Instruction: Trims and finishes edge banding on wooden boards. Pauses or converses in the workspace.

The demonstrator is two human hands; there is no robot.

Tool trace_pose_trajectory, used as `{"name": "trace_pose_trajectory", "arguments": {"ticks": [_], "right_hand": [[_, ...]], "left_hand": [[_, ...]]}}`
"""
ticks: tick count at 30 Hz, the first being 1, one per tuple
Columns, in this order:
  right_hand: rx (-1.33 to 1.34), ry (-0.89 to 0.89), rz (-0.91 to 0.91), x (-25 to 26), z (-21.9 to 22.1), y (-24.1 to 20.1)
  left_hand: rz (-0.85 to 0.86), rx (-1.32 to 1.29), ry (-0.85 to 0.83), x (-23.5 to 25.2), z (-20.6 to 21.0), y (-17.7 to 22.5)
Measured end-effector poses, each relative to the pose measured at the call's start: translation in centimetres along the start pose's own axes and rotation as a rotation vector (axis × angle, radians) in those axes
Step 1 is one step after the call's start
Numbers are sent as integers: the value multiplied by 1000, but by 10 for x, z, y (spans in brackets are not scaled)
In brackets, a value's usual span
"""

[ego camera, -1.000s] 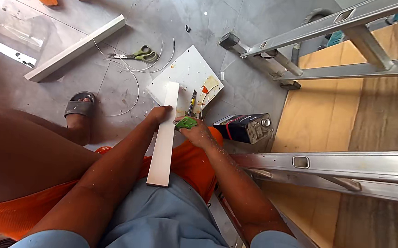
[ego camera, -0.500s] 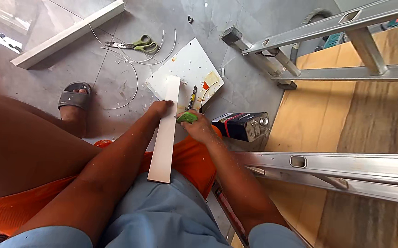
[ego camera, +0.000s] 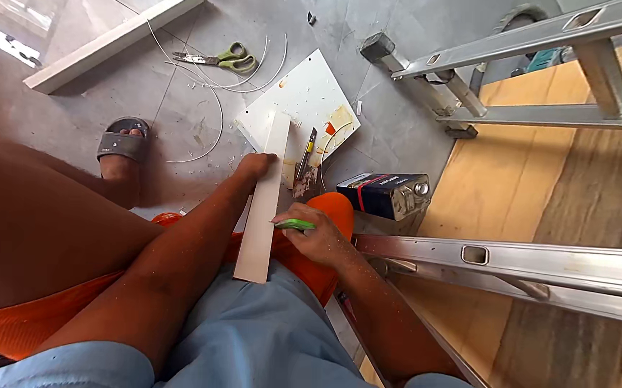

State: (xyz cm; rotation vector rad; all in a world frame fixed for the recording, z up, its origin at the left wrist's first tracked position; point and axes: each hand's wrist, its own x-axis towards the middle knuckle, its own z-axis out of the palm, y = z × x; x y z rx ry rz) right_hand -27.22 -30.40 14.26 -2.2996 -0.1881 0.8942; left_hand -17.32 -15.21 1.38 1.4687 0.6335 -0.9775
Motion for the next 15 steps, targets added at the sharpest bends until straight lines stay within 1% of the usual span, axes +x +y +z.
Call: {"name": "trace_pose_trajectory", "arguments": {"ticks": [2, 4, 6, 8, 10, 12, 13, 15], "right_hand": [[-1, 42, 59, 9, -13, 1], [-35, 115, 134, 42, -23, 9], [-71, 118, 160, 66, -24, 13], [-95, 73, 105, 53, -12, 7], [-54, -12, 31, 20, -3, 0], [-1, -63, 43, 4, -8, -3], [3, -32, 63, 10, -16, -3], [-25, 82, 127, 38, -30, 8]], "left_hand": [[13, -5, -7, 3, 2, 3], [11, 1, -4, 3, 2, -1], [15, 26, -2, 2, 1, 1], [7, 38, 7, 1, 0, 1], [7, 3, 7, 1, 0, -2], [3, -25, -6, 0, 1, -5], [8, -27, -12, 1, 0, -2], [7, -20, -23, 2, 1, 0]]}}
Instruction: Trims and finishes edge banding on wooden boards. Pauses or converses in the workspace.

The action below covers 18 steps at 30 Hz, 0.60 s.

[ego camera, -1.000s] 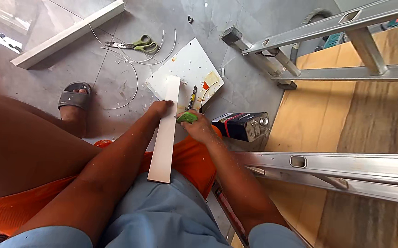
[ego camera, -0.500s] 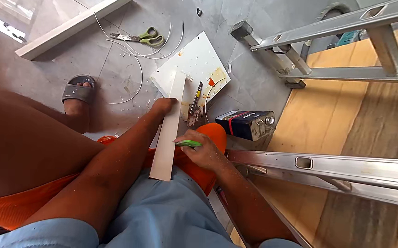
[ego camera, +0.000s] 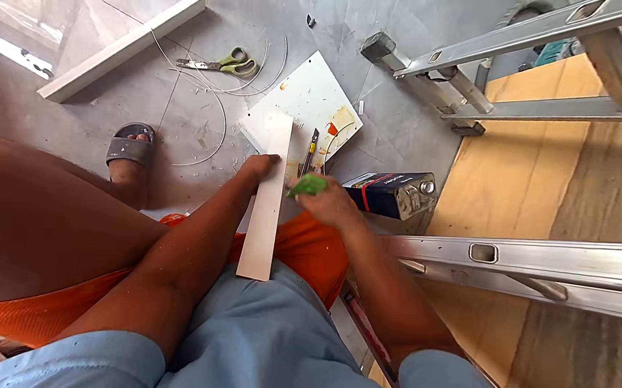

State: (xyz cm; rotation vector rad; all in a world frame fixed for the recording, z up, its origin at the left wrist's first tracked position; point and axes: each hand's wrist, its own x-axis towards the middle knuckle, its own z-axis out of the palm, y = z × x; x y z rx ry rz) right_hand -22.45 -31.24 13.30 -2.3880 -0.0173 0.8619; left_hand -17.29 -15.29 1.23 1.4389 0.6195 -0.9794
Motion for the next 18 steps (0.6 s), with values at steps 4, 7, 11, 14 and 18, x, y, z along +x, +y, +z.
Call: {"name": "trace_pose_trajectory", "arguments": {"ticks": [4, 7, 11, 14, 18], "right_hand": [[-37, 47, 38, 24, 14, 2], [-9, -61, -188, -31, 32, -3], [-17, -60, -247, -38, 17, -11], [-79, 37, 37, 19, 1, -7], [-75, 43, -52, -8, 27, -9]], "left_hand": [[6, 18, -3, 3, -2, -1], [14, 0, 0, 2, -3, -3], [24, -47, -23, 3, -3, -4], [33, -38, -27, 3, -3, -4], [12, -42, -5, 2, -3, -5]]}}
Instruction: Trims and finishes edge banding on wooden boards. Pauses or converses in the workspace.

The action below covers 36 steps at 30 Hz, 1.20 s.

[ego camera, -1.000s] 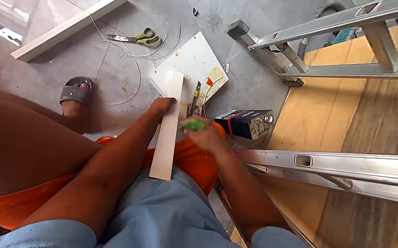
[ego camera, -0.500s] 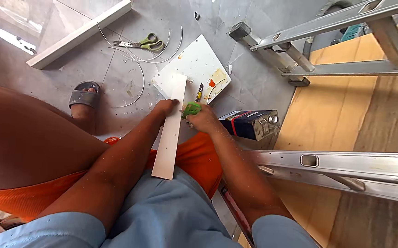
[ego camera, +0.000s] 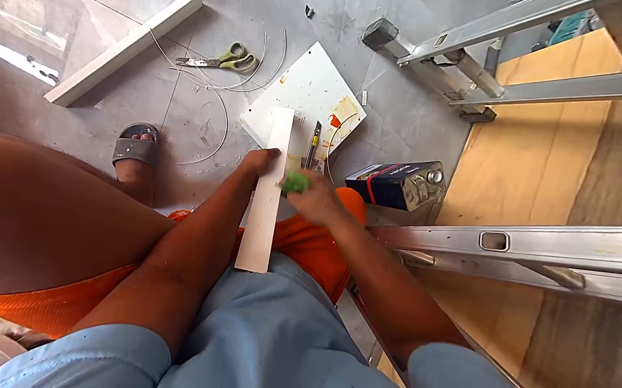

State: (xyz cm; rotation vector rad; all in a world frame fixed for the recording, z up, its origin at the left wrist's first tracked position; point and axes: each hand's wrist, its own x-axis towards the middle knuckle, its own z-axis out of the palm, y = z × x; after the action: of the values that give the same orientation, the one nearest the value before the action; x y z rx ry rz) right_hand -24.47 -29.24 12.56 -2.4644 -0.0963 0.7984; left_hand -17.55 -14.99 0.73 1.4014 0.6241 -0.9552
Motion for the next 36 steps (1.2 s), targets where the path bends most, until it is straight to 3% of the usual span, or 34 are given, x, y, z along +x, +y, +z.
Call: {"name": "trace_pose_trajectory", "arguments": {"ticks": [4, 5, 9, 11, 14, 17, 19, 21, 25, 28, 31, 34, 36], "right_hand": [[142, -160, -457, -70, 1, -7], [129, -138, -455, -68, -8, -9], [-50, -30, 13, 10, -37, -1], [-109, -50, 121, 47, -34, 4], [-109, -72, 58, 34, -20, -2], [-34, -223, -226, -42, -9, -16], [48, -300, -341, -63, -14, -17], [67, -211, -231, -45, -27, -11], [15, -14, 199, 46, -39, 6], [58, 8, 273, 65, -26, 15], [77, -14, 119, 10, -7, 5], [160, -159, -188, -64, 2, -6], [174, -160, -215, -70, -5, -9]], "left_hand": [[-8, -64, 6, 2, 1, 0], [-12, -68, 3, 2, 2, 2], [-20, -73, 13, -3, 5, 4], [-8, -33, 17, -5, 6, 5], [0, -5, 1, -5, 6, 5], [-15, -39, 10, -2, 6, 3], [-13, -55, 1, 0, 5, 2], [-14, -62, -7, 0, 6, 3], [2, -90, 4, 7, 5, -3], [11, -102, 17, 10, 5, -8], [13, -91, 36, 11, 3, -11], [12, -58, 42, 8, 3, -8], [16, -50, 38, 7, 4, -6]]}}
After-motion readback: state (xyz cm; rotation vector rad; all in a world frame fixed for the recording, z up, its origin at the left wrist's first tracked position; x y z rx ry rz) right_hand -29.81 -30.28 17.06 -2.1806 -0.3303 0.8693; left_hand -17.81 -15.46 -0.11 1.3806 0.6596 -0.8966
